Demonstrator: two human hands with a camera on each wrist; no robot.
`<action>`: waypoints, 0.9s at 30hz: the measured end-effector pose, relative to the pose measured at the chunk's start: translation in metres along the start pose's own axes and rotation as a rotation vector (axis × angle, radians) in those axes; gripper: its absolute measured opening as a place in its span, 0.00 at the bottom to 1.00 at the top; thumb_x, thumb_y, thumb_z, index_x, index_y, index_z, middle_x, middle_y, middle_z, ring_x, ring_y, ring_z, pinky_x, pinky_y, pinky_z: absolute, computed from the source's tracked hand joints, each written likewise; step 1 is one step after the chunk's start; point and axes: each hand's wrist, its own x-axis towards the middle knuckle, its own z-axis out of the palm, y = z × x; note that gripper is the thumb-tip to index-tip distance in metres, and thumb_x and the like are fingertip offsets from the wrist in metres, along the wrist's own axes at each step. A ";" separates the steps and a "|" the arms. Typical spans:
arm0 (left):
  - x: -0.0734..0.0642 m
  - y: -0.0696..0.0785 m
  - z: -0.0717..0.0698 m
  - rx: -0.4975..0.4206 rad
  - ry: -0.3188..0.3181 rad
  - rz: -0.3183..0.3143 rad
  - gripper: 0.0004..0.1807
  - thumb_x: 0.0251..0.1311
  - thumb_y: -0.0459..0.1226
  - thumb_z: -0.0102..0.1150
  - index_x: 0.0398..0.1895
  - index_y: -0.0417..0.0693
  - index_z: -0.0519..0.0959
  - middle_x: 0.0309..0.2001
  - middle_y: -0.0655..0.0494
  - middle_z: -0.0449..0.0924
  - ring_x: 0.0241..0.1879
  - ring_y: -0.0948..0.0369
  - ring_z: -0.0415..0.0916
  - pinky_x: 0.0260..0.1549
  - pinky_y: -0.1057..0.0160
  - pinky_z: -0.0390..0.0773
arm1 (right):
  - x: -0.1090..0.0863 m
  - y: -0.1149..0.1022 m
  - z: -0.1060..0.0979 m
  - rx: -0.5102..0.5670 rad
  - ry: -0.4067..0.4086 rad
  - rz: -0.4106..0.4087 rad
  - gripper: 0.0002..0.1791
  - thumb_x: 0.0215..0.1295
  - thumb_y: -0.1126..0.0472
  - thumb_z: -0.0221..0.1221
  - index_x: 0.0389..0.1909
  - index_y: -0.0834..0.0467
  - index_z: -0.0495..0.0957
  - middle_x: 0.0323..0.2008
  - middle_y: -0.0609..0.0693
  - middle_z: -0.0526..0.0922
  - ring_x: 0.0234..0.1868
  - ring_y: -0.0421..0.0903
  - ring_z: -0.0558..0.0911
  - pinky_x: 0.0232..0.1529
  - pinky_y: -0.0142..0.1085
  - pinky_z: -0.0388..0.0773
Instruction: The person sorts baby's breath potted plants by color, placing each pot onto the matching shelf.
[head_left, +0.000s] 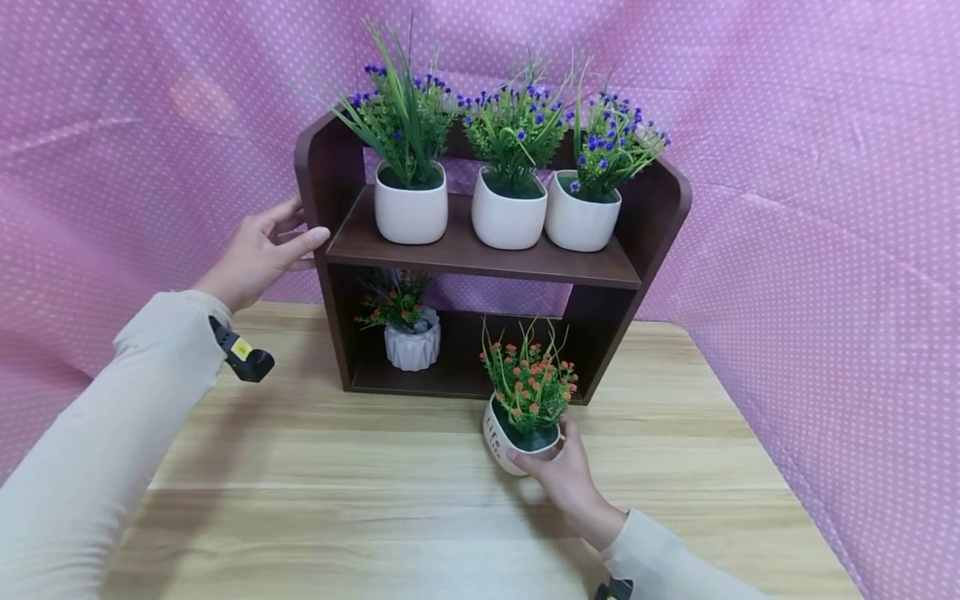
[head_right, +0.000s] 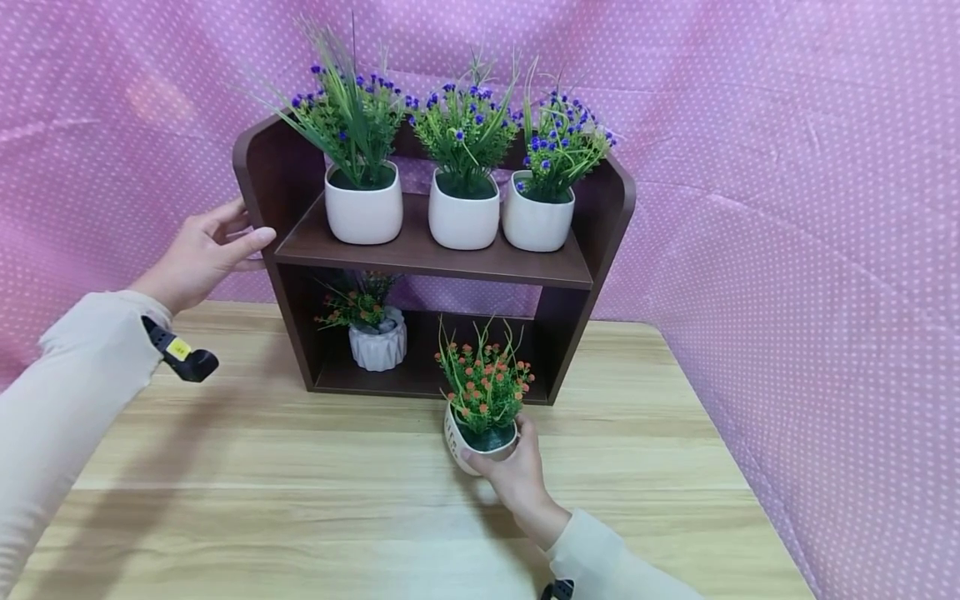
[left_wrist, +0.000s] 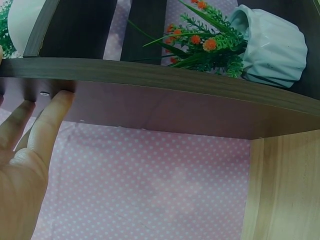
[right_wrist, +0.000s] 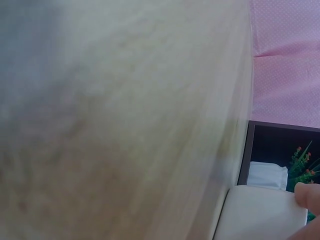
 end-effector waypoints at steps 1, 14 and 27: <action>0.000 0.000 0.000 -0.023 -0.001 0.003 0.33 0.64 0.38 0.59 0.72 0.60 0.62 0.68 0.46 0.66 0.49 0.69 0.78 0.40 0.70 0.82 | 0.000 0.001 -0.001 0.002 -0.003 -0.003 0.49 0.44 0.62 0.75 0.65 0.65 0.56 0.62 0.66 0.67 0.62 0.62 0.69 0.65 0.54 0.66; 0.001 0.001 0.001 -0.056 0.009 -0.004 0.33 0.64 0.37 0.60 0.71 0.59 0.62 0.68 0.47 0.66 0.48 0.71 0.78 0.40 0.70 0.82 | -0.008 -0.005 -0.008 0.038 -0.065 -0.010 0.52 0.47 0.63 0.73 0.69 0.66 0.52 0.65 0.68 0.62 0.62 0.68 0.68 0.59 0.51 0.74; 0.000 0.000 0.001 -0.030 0.002 -0.001 0.33 0.64 0.38 0.59 0.72 0.60 0.62 0.69 0.48 0.65 0.48 0.72 0.77 0.40 0.71 0.82 | 0.006 -0.022 -0.006 0.057 -0.028 -0.031 0.49 0.49 0.60 0.73 0.68 0.62 0.55 0.65 0.64 0.63 0.64 0.65 0.65 0.60 0.52 0.72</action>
